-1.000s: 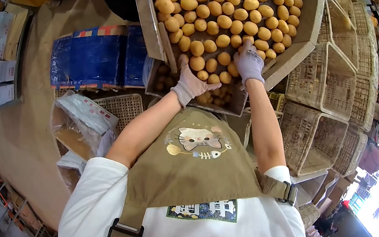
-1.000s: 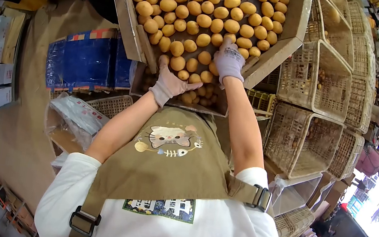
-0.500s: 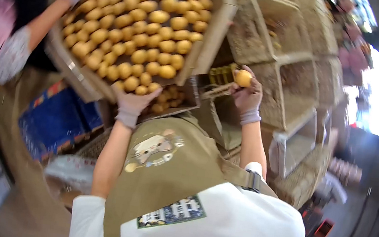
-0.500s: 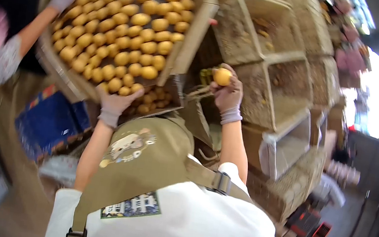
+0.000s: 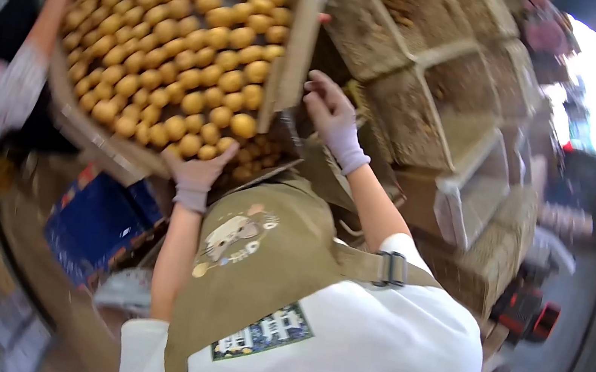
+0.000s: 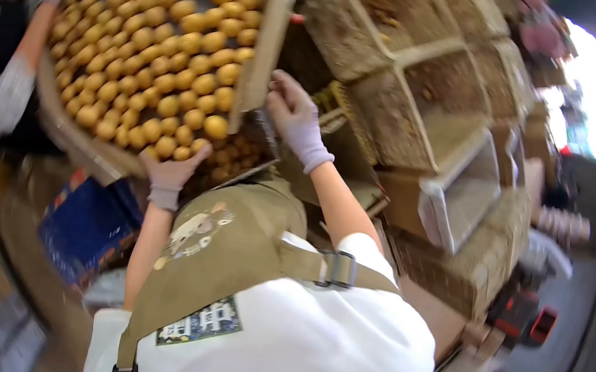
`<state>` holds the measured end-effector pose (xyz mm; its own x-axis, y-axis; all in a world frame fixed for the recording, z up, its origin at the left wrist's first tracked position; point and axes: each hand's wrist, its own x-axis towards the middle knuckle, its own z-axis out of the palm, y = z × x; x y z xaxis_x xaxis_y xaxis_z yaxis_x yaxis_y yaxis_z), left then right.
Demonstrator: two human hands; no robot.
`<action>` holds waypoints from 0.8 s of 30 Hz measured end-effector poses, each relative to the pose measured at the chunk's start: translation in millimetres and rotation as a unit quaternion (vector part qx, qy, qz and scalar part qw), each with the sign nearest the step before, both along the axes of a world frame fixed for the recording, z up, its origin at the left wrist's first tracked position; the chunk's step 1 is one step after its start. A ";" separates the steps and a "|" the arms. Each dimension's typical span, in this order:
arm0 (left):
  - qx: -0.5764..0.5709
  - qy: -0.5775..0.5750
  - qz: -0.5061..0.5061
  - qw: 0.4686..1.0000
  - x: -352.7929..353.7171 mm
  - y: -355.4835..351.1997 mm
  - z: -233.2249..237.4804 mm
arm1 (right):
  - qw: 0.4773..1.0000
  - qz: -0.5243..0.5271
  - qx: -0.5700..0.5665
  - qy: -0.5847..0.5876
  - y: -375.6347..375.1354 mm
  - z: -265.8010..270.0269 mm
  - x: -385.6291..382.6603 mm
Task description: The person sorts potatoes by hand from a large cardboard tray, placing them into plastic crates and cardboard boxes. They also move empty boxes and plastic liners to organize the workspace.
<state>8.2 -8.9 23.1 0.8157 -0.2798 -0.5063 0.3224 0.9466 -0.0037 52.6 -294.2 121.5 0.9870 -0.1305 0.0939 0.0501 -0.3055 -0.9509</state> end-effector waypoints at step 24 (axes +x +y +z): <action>0.170 0.042 0.000 0.985 -15.2 0.7 -42.1 | 0.738 0.355 -0.568 0.081 131.2 -26.9 59.7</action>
<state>-7.0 -8.2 -19.0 0.7670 -0.0821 -0.6364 0.3345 0.8975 0.2873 112.3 -163.0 94.7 0.7789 0.4972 -0.3821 0.4953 -0.8615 -0.1115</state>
